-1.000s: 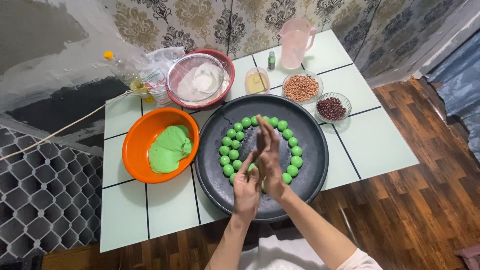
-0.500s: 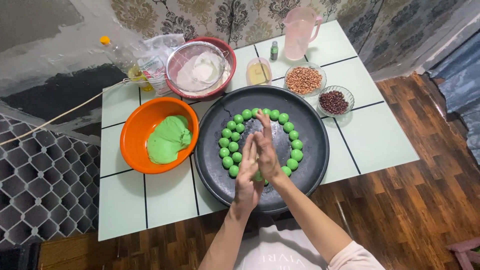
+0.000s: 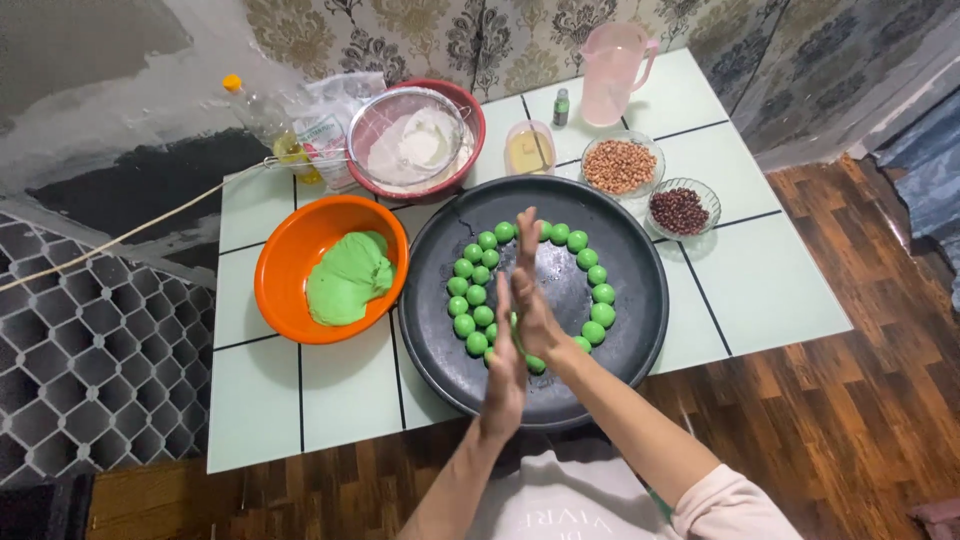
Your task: Filling small pieces of green dough with beans and rolling them into uniform balls to be arranged on a tray.
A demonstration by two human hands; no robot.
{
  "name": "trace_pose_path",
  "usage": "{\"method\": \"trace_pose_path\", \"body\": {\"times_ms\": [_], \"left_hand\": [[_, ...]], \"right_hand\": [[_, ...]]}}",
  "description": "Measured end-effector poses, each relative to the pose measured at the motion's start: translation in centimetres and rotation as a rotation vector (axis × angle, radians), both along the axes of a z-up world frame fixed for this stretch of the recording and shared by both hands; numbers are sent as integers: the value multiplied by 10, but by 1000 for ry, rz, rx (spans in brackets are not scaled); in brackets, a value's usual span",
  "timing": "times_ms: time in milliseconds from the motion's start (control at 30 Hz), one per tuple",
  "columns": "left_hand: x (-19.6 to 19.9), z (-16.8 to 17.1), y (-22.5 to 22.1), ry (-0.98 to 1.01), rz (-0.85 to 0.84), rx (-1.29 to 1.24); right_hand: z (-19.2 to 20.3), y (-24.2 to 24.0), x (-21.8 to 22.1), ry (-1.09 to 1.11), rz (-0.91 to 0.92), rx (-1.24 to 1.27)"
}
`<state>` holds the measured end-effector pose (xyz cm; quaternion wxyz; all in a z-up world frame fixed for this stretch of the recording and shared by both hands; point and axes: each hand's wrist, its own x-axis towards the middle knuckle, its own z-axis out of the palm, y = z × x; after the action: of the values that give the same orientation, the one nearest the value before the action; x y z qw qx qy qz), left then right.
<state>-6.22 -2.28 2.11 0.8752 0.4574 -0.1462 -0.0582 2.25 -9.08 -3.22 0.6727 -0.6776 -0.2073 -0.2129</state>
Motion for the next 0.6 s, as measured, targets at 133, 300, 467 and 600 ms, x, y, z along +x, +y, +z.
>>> {"method": "trace_pose_path", "body": {"times_ms": [133, 300, 467, 600], "left_hand": [[45, -10, 30, -30, 188, 35], [18, -14, 18, -83, 91, 102], [-15, -8, -2, 15, -76, 9], [-26, 2, 7, -35, -175, 30]], "right_hand": [[46, 35, -67, -39, 132, 23], [56, 38, -59, -113, -143, 61], [47, -13, -8, -85, -507, 254], [51, -33, -7, 227, -667, 563]]}}
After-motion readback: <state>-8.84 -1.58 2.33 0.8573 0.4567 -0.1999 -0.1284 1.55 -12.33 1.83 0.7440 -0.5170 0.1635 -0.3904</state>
